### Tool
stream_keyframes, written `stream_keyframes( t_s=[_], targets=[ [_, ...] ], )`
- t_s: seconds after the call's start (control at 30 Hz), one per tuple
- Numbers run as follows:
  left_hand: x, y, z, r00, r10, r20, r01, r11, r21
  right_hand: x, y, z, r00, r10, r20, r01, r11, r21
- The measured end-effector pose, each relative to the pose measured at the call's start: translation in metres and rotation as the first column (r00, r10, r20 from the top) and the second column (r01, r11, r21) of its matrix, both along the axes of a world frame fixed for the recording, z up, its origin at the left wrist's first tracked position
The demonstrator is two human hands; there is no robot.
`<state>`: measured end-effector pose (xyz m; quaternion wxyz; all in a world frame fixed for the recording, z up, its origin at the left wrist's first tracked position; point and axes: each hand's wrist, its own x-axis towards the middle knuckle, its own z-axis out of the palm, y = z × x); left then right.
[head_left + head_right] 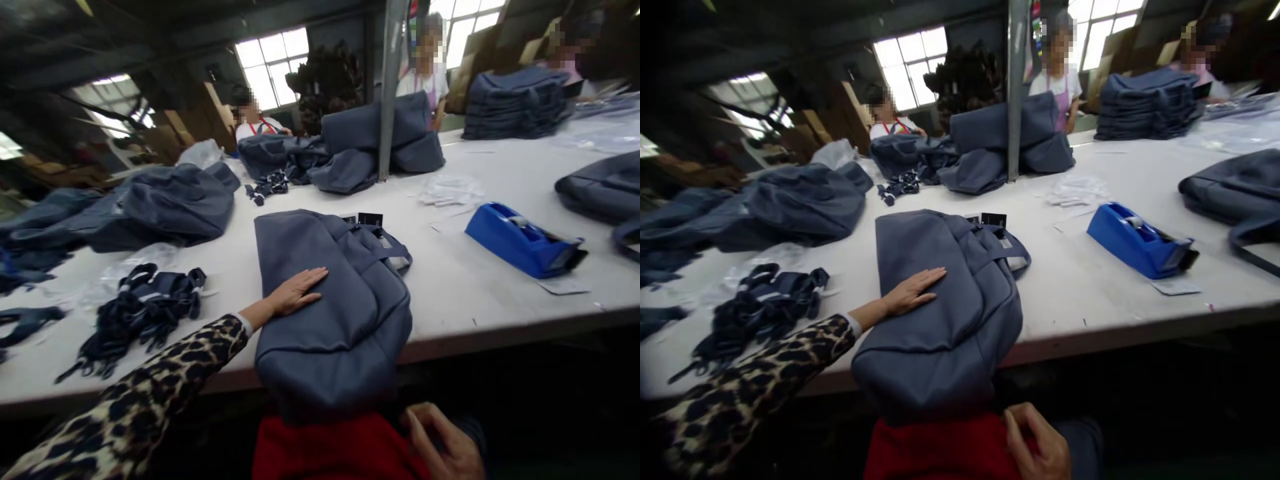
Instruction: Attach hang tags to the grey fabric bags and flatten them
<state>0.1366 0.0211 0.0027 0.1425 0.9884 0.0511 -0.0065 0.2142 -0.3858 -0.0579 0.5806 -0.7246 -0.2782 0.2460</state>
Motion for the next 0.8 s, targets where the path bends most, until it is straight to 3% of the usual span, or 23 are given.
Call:
stream_keyframes(
  t_s=[0.07, 0.13, 0.27, 0.6, 0.8],
  targets=[
    [-0.001, -0.003, 0.0, 1.0, -0.007, -0.014, 0.007, 1.0, 0.024, 0.002, 0.004, 0.008, 0.986, -0.085, -0.145, 0.09, 0.996, 0.028],
    [-0.002, -0.006, 0.001, 1.0, 0.003, -0.02, -0.002, 0.999, 0.05, 0.006, 0.013, 0.023, 0.966, -0.091, -0.241, 0.113, 0.991, 0.077],
    [-0.002, -0.006, 0.001, 1.0, 0.008, -0.012, -0.007, 0.996, 0.088, 0.012, 0.033, 0.043, 0.955, 0.092, -0.284, -0.037, 0.98, 0.193],
    [-0.002, 0.003, -0.006, 0.999, -0.042, -0.002, 0.042, 0.99, 0.133, 0.008, 0.033, 0.034, 0.889, 0.309, -0.337, -0.24, 0.943, 0.232],
    [-0.001, -0.002, -0.001, 0.998, -0.05, -0.035, 0.054, 0.988, 0.144, 0.0, 0.051, 0.038, 0.938, 0.309, -0.157, -0.289, 0.947, 0.14]
  ],
)
